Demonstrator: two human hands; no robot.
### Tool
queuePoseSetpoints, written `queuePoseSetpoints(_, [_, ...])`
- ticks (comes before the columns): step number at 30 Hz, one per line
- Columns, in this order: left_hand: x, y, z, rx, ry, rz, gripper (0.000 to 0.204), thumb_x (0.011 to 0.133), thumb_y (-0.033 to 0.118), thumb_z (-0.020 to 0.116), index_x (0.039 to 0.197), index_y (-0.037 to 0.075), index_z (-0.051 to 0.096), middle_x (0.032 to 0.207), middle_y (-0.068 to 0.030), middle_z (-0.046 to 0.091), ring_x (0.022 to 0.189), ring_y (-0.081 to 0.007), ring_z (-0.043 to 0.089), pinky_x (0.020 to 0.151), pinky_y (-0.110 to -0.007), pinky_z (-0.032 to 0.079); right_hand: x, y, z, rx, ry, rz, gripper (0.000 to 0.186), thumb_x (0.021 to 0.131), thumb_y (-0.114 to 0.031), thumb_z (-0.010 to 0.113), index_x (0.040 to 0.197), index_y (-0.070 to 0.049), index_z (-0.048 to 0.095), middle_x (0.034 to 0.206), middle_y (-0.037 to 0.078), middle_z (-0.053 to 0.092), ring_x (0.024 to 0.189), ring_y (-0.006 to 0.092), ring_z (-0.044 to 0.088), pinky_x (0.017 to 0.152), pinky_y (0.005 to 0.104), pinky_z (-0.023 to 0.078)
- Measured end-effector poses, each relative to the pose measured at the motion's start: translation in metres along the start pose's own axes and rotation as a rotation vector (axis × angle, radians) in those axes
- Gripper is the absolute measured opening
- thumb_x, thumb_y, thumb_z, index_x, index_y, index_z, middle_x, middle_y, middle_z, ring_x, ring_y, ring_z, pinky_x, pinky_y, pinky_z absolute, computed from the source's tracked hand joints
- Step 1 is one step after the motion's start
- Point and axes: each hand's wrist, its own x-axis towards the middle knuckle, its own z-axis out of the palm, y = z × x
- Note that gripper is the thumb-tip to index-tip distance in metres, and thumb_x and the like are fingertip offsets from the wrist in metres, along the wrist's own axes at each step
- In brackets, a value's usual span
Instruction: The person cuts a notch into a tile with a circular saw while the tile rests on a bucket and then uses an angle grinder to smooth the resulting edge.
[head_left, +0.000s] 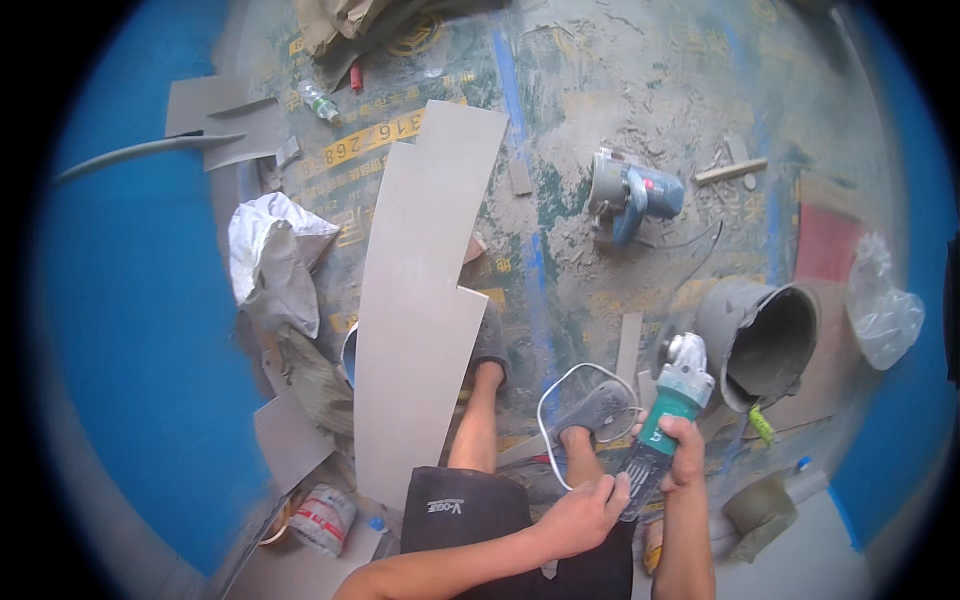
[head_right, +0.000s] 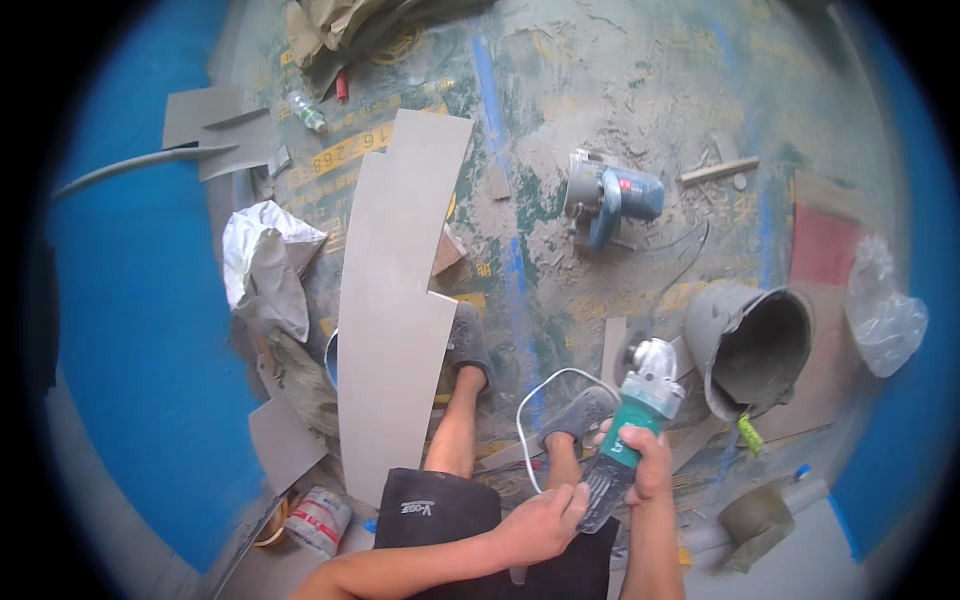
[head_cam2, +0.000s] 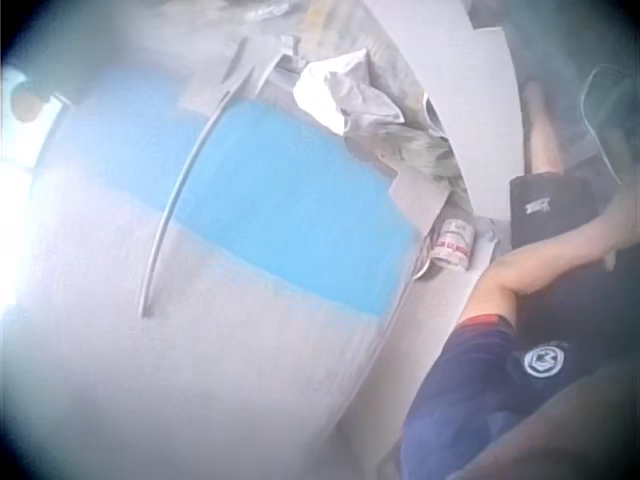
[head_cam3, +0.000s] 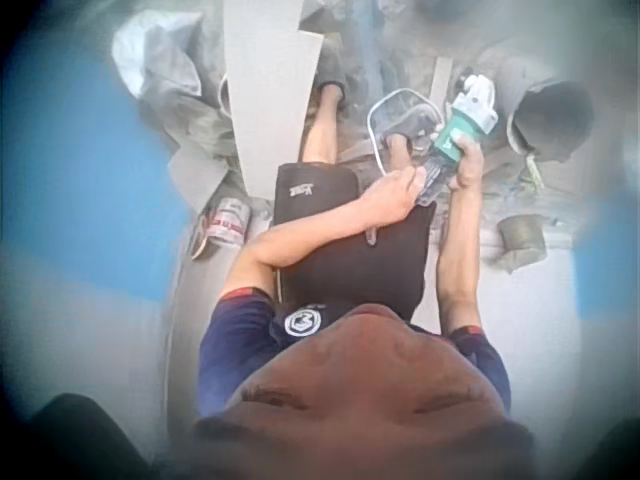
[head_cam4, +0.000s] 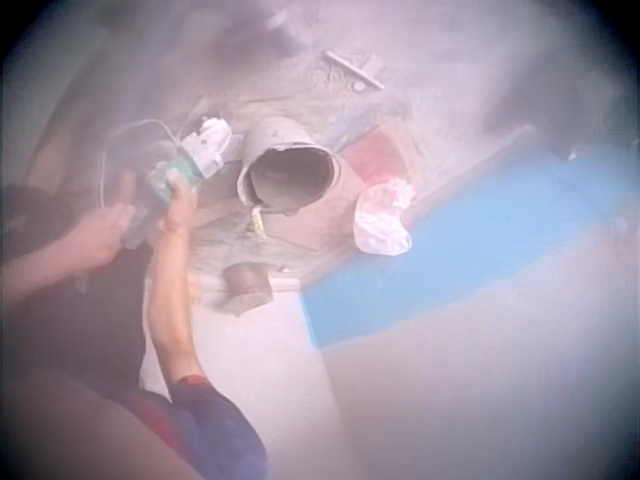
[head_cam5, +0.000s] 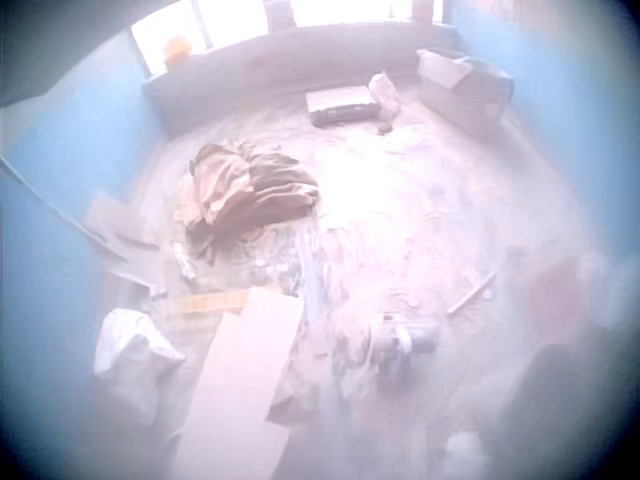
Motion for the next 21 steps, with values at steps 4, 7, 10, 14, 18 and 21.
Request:
queuePoseSetpoints(4, [0.009,0.013,0.053,-0.232,0.012,-0.118,0.076,0.081,0.004,0.070,0.146,-0.006,0.031,0.112,-0.0269,0.053,0.097,-0.0417,0.063,0.080,-0.044,0.053,-0.004,0.004,-0.059,0.008,0.029,-0.032,0.045,0.075,-0.027,0.069,0.107,0.005,0.062,0.089,0.015,0.069,0.076,0.0257,0.069,0.074,0.0388,0.059])
queuePoseSetpoints(7, [0.025,0.022,0.085,-0.407,0.029,-0.242,0.078,0.082,0.005,0.074,0.147,-0.001,0.032,0.123,-0.0270,0.056,0.107,-0.0374,0.065,0.089,-0.040,0.052,0.000,0.004,-0.097,0.056,-0.044,0.005,0.048,0.074,-0.026,0.070,0.109,0.005,0.062,0.092,0.015,0.069,0.078,0.0263,0.069,0.076,0.0390,0.060])
queuePoseSetpoints(10, [0.047,0.014,0.095,-0.922,-0.233,-0.403,0.079,0.084,0.010,0.078,0.147,0.001,0.032,0.125,-0.0194,0.059,0.112,-0.0281,0.064,0.096,-0.036,0.049,0.008,0.006,-0.123,0.266,-0.245,0.101,0.051,0.073,-0.025,0.070,0.114,0.004,0.061,0.095,0.016,0.068,0.081,0.0273,0.070,0.078,0.0398,0.060])
queuePoseSetpoints(14, [0.069,0.012,0.120,-1.271,-0.191,-0.462,0.076,0.082,0.020,0.083,0.141,-0.001,0.041,0.131,-0.0087,0.044,0.120,-0.0171,0.051,0.100,-0.034,0.045,0.028,0.010,-0.145,0.210,-0.408,0.207,0.059,0.075,-0.028,0.077,0.122,0.002,0.056,0.104,0.016,0.067,0.092,0.0264,0.070,0.083,0.0403,0.059])
queuePoseSetpoints(18, [0.089,0.008,0.160,-0.408,0.159,-0.506,0.066,0.076,0.020,0.081,0.129,-0.006,0.049,0.129,-0.0219,0.040,0.123,-0.0375,0.045,0.104,-0.045,0.040,0.052,0.032,-0.134,-0.480,0.071,-0.080,0.074,0.068,-0.032,0.086,0.125,0.003,0.054,0.111,0.020,0.068,0.099,0.0307,0.069,0.084,0.0424,0.057])
queuePoseSetpoints(21, [0.099,-0.023,0.183,0.108,0.131,-0.405,0.065,0.077,0.021,0.079,0.129,-0.007,0.051,0.124,-0.0326,0.042,0.119,-0.0478,0.043,0.102,-0.048,0.042,0.112,0.077,-0.166,-0.865,0.258,-0.091,0.077,0.065,-0.032,0.085,0.127,0.002,0.052,0.114,0.023,0.068,0.106,0.0373,0.067,0.091,0.0457,0.053])
